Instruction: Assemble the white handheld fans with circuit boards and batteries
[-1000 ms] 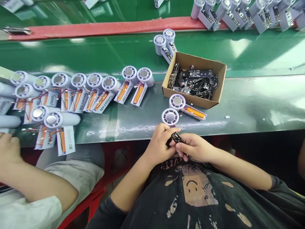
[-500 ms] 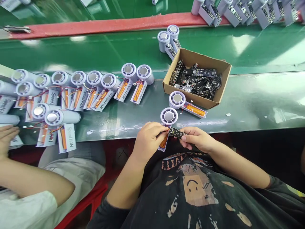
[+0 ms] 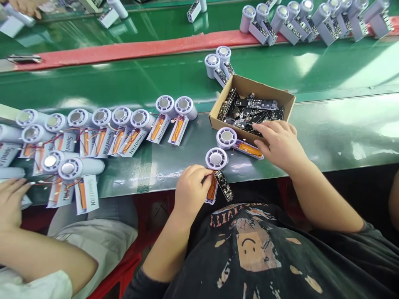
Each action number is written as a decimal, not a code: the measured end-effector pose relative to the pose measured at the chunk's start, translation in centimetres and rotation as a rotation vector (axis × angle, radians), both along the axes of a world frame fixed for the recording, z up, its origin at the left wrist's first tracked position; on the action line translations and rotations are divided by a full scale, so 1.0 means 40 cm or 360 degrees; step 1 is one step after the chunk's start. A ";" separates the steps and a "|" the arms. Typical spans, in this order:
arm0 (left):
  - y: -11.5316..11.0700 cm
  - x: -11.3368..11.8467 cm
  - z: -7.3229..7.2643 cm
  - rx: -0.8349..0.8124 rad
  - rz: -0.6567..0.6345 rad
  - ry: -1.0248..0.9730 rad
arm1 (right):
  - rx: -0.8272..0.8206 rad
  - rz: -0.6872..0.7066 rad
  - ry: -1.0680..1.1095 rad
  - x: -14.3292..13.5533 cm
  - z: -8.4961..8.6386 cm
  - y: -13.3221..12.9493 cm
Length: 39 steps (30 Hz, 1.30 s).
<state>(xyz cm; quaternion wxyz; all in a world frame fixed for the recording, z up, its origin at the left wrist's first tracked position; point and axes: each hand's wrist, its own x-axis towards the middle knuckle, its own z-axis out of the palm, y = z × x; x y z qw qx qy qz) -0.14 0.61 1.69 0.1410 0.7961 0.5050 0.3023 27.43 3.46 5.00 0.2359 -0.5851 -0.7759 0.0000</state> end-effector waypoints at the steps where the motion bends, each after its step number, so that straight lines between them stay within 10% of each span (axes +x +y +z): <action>1: 0.000 -0.003 -0.003 0.0017 0.0010 0.0005 | -0.0070 0.0065 -0.0100 0.021 -0.004 0.017; 10: 0.007 -0.045 -0.012 0.0231 0.0163 -0.0140 | -0.0148 0.0568 -0.0199 0.114 -0.021 0.034; 20: -0.005 -0.088 -0.035 0.0283 0.0295 -0.0211 | 0.0054 0.0073 -0.0109 0.051 -0.037 -0.002; 30: -0.020 -0.098 -0.048 0.0366 0.0343 -0.0250 | -0.0060 0.0526 -0.0090 0.088 -0.032 0.053; 34: -0.019 -0.094 -0.044 0.0368 0.0334 -0.0252 | 0.0219 0.0284 -0.0006 0.029 -0.022 -0.014; 39: -0.019 -0.091 -0.044 0.0386 0.0316 -0.0253 | 0.0201 0.0515 -0.0090 -0.066 -0.059 -0.110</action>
